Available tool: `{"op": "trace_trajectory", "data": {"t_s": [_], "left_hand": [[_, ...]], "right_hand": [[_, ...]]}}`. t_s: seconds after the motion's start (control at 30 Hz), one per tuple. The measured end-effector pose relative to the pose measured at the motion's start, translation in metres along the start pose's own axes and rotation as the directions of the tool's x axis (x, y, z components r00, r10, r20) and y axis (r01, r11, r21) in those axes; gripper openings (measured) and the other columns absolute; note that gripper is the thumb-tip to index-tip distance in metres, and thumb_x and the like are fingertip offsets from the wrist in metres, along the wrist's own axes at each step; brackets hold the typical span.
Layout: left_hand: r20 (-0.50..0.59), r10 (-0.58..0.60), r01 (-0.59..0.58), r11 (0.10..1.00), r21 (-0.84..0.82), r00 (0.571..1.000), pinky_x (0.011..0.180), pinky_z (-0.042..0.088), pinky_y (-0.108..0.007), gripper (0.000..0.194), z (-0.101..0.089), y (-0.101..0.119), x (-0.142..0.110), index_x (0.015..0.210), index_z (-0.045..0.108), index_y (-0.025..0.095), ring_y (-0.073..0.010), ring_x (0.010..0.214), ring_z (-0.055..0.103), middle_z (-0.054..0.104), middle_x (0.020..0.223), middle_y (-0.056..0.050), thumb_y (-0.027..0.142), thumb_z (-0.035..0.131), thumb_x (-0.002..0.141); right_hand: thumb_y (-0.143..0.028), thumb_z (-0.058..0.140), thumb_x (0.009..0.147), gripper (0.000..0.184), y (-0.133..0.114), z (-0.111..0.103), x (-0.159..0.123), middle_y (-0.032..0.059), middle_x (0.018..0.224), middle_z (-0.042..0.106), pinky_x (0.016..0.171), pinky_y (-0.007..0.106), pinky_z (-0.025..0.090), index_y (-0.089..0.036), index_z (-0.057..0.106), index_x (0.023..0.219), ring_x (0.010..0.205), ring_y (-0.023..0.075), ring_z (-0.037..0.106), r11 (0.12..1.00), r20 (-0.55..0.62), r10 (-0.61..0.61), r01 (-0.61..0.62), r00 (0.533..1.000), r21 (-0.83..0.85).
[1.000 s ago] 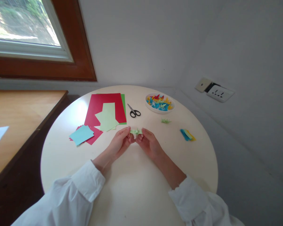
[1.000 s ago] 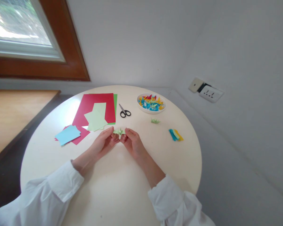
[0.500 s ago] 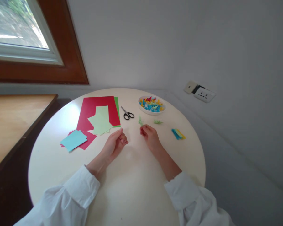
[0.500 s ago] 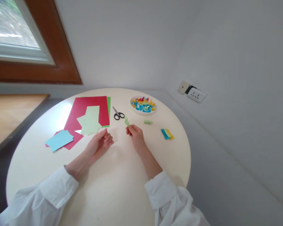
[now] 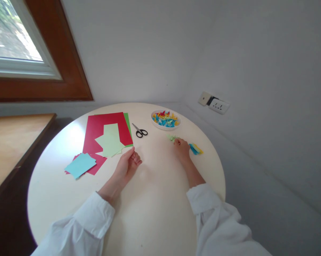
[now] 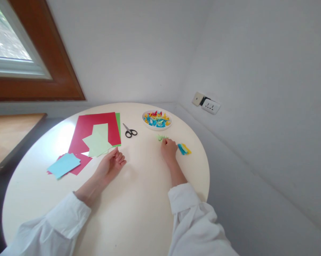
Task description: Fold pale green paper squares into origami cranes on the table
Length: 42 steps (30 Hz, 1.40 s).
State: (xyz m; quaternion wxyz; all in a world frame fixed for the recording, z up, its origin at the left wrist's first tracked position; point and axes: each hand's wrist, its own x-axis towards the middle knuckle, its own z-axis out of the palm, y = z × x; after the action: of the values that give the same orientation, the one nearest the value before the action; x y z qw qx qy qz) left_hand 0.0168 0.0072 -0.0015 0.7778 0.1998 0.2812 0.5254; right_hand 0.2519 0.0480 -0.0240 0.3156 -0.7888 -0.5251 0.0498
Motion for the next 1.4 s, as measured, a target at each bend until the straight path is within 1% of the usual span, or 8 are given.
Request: {"op": "trace_trajectory", "data": {"t_s": [0.3, 0.67, 1.03, 1.13, 1.2, 1.27, 1.37, 1.4], "left_hand": [[-0.030, 0.015, -0.016, 0.999, -0.040, 0.999, 0.045, 0.032, -0.019, 0.034, -0.002, 0.002, 0.001, 0.051, 0.041, 0.016, -0.0056, 0.042, 0.034, 0.036, 0.044, 0.006, 0.024, 0.060, 0.077], [-0.037, 0.011, -0.012, 0.999, -0.034, 0.999, 0.046, 0.033, -0.019, 0.035, 0.001, 0.004, 0.000, 0.050, 0.040, 0.016, -0.0062, 0.043, 0.035, 0.037, 0.044, 0.005, 0.025, 0.058, 0.079], [-0.063, 0.154, -0.144, 0.980, 0.138, 0.986, 0.050, 0.036, -0.022, 0.036, 0.000, 0.011, 0.002, 0.049, 0.042, 0.017, -0.0073, 0.044, 0.037, 0.039, 0.044, 0.005, 0.030, 0.062, 0.076], [-0.062, 0.421, -0.333, 0.790, 0.514, 0.905, 0.056, 0.039, -0.025, 0.035, -0.011, 0.028, 0.006, 0.049, 0.043, 0.018, -0.0099, 0.047, 0.043, 0.043, 0.044, 0.003, 0.032, 0.061, 0.075], [-0.028, 0.615, -0.351, 0.486, 0.800, 0.788, 0.062, 0.042, -0.027, 0.025, -0.023, 0.044, 0.009, 0.056, 0.050, 0.019, -0.0131, 0.054, 0.051, 0.052, 0.053, 0.000, 0.031, 0.062, 0.075], [0.074, 0.690, -0.288, 0.200, 0.937, 0.720, 0.076, 0.044, -0.033, 0.009, -0.036, 0.059, 0.011, 0.073, 0.058, 0.019, -0.0199, 0.076, 0.060, 0.062, 0.075, -0.005, 0.026, 0.063, 0.072], [0.100, 0.657, -0.229, 0.114, 0.967, 0.748, 0.101, 0.029, -0.046, 0.043, -0.055, 0.071, 0.013, 0.097, 0.060, 0.019, -0.0328, 0.115, 0.050, 0.061, 0.114, -0.013, 0.018, 0.075, 0.057], [0.127, 0.604, -0.174, 0.019, 0.985, 0.787, 0.107, 0.019, -0.050, 0.052, -0.061, 0.072, 0.014, 0.105, 0.058, 0.019, -0.0351, 0.124, 0.042, 0.055, 0.125, -0.015, 0.019, 0.076, 0.056]], "right_hand": [[-0.024, 0.033, 0.083, 0.038, 0.010, 0.001, 0.005, 0.0148, 0.089, 0.067, 0.075, 0.036, 0.036, -0.013, 0.070, 0.078, 0.086, 0.0259, 0.058, 0.984, 0.015, 0.039, -0.036, 0.999, -0.173], [-0.029, 0.035, 0.086, 0.041, 0.016, 0.002, 0.011, 0.0152, 0.077, 0.067, 0.069, 0.035, 0.037, -0.011, 0.069, 0.072, 0.076, 0.0250, 0.058, 0.987, 0.015, 0.025, -0.022, 1.000, -0.158], [-0.038, 0.031, 0.086, 0.042, 0.017, -0.002, 0.011, 0.0104, 0.065, 0.058, 0.067, 0.035, 0.033, -0.017, 0.052, 0.056, 0.068, 0.0214, 0.048, 0.998, -0.184, -0.022, 0.012, 0.983, -0.056], [-0.034, 0.031, 0.085, 0.034, 0.011, -0.008, 0.009, 0.0086, 0.068, 0.055, 0.069, 0.035, 0.031, -0.020, 0.044, 0.057, 0.071, 0.0211, 0.045, 0.999, -0.258, -0.044, 0.040, 0.965, -0.020], [-0.031, 0.032, 0.085, 0.031, 0.007, -0.010, 0.007, 0.0071, 0.068, 0.052, 0.070, 0.035, 0.029, -0.022, 0.037, 0.056, 0.072, 0.0207, 0.044, 0.998, -0.288, -0.059, 0.062, 0.956, 0.004], [-0.030, 0.032, 0.085, 0.030, 0.003, -0.010, 0.005, 0.0053, 0.068, 0.049, 0.070, 0.035, 0.028, -0.023, 0.032, 0.056, 0.073, 0.0201, 0.043, 0.995, -0.304, -0.080, 0.094, 0.949, 0.029], [-0.030, 0.033, 0.084, 0.029, -0.002, -0.009, 0.002, 0.0031, 0.066, 0.045, 0.070, 0.034, 0.027, -0.023, 0.028, 0.056, 0.073, 0.0194, 0.041, 0.989, -0.313, -0.112, 0.135, 0.943, 0.053], [-0.029, 0.034, 0.084, 0.029, -0.003, -0.009, 0.001, 0.0025, 0.065, 0.044, 0.070, 0.034, 0.027, -0.023, 0.027, 0.057, 0.072, 0.0193, 0.041, 0.988, -0.314, -0.120, 0.145, 0.942, 0.058]]}}
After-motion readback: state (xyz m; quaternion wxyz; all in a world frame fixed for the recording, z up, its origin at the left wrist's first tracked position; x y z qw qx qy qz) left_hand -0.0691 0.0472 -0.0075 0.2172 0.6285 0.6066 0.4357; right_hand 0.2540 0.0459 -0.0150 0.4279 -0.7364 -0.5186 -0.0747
